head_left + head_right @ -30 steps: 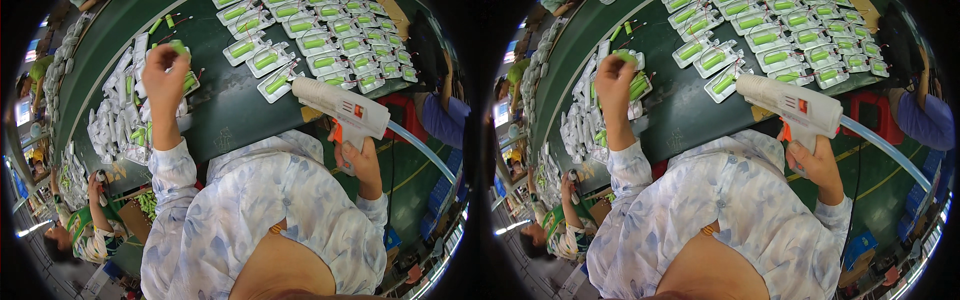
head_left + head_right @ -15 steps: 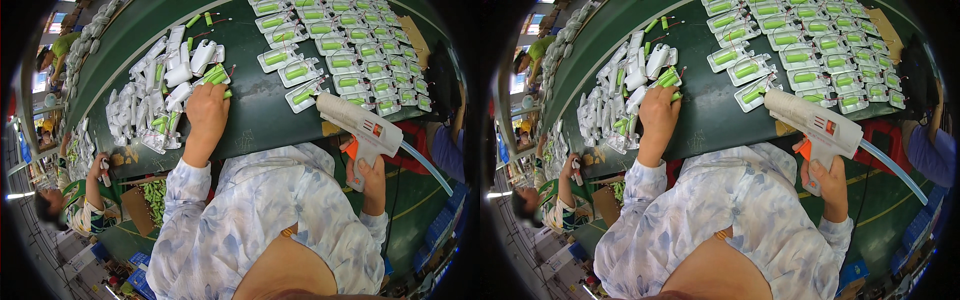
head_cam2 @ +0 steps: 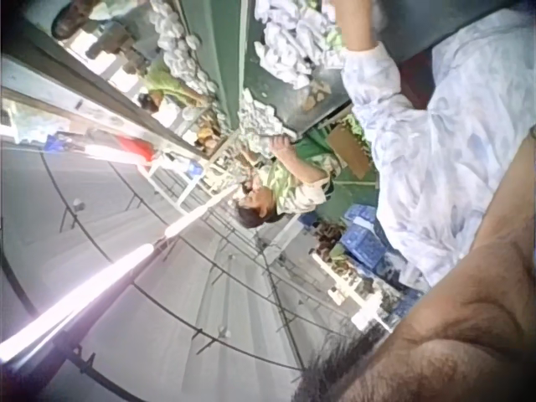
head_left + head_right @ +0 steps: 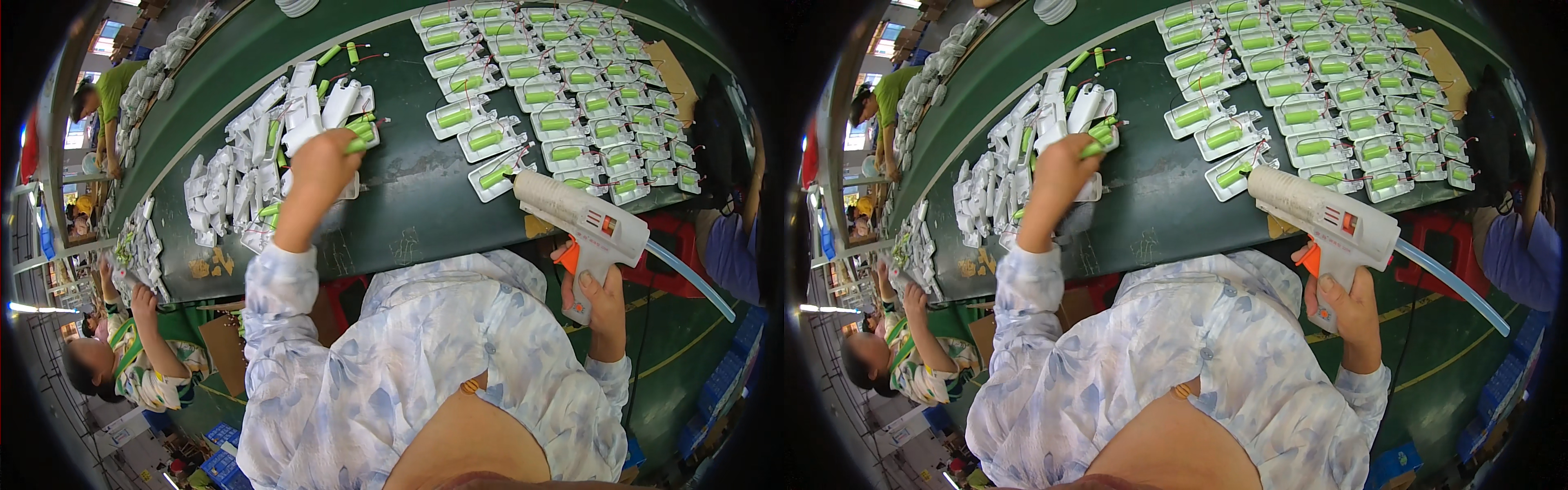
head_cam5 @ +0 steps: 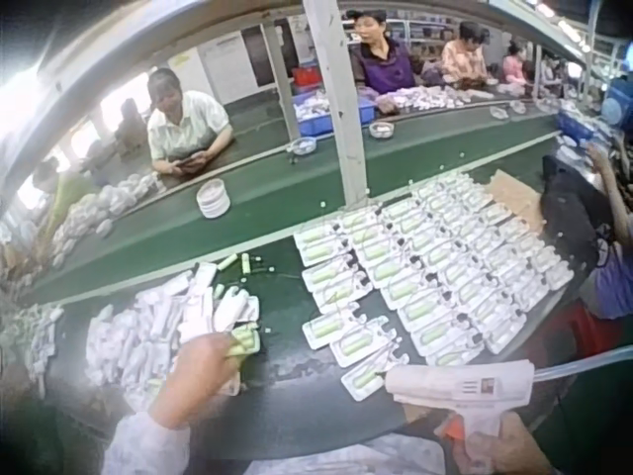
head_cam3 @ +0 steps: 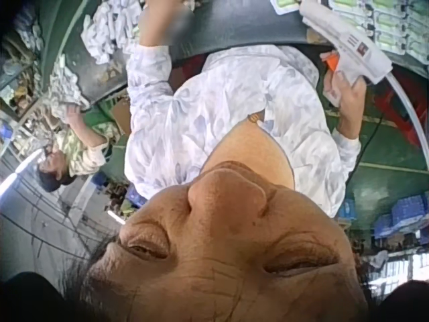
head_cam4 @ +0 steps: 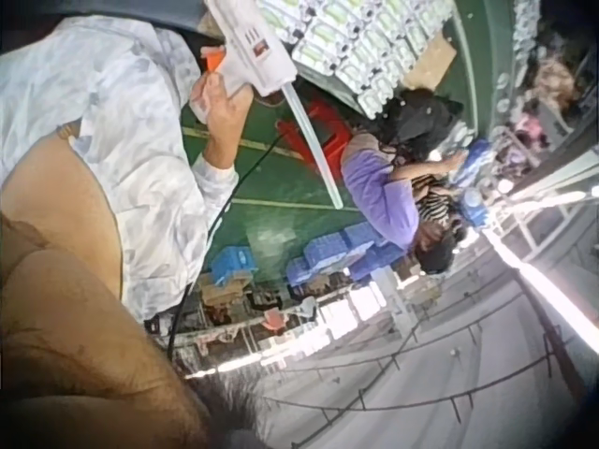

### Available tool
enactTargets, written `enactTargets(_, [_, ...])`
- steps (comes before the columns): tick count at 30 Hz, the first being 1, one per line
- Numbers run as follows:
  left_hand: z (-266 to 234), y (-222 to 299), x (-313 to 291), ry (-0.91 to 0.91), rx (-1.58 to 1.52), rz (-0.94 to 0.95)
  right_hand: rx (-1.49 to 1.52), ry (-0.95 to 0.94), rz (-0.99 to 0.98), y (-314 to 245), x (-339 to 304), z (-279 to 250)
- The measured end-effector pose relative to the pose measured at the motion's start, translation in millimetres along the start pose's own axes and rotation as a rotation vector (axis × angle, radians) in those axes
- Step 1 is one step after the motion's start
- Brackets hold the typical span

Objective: The person applies hot glue to battery casings using a hot glue gun, then assembles the glued batteries into plastic housings by hand.

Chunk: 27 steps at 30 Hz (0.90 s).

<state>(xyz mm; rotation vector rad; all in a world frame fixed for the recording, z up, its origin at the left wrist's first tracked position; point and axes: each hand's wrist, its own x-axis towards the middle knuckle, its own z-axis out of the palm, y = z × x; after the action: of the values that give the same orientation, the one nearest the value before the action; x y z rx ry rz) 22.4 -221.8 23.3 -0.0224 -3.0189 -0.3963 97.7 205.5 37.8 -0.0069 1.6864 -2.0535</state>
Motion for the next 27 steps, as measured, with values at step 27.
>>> enactTargets(27, [1.4,51.0,-25.0,-0.184,-0.003,0.853,-0.014,0.007,0.012,-7.2,2.0,10.1])
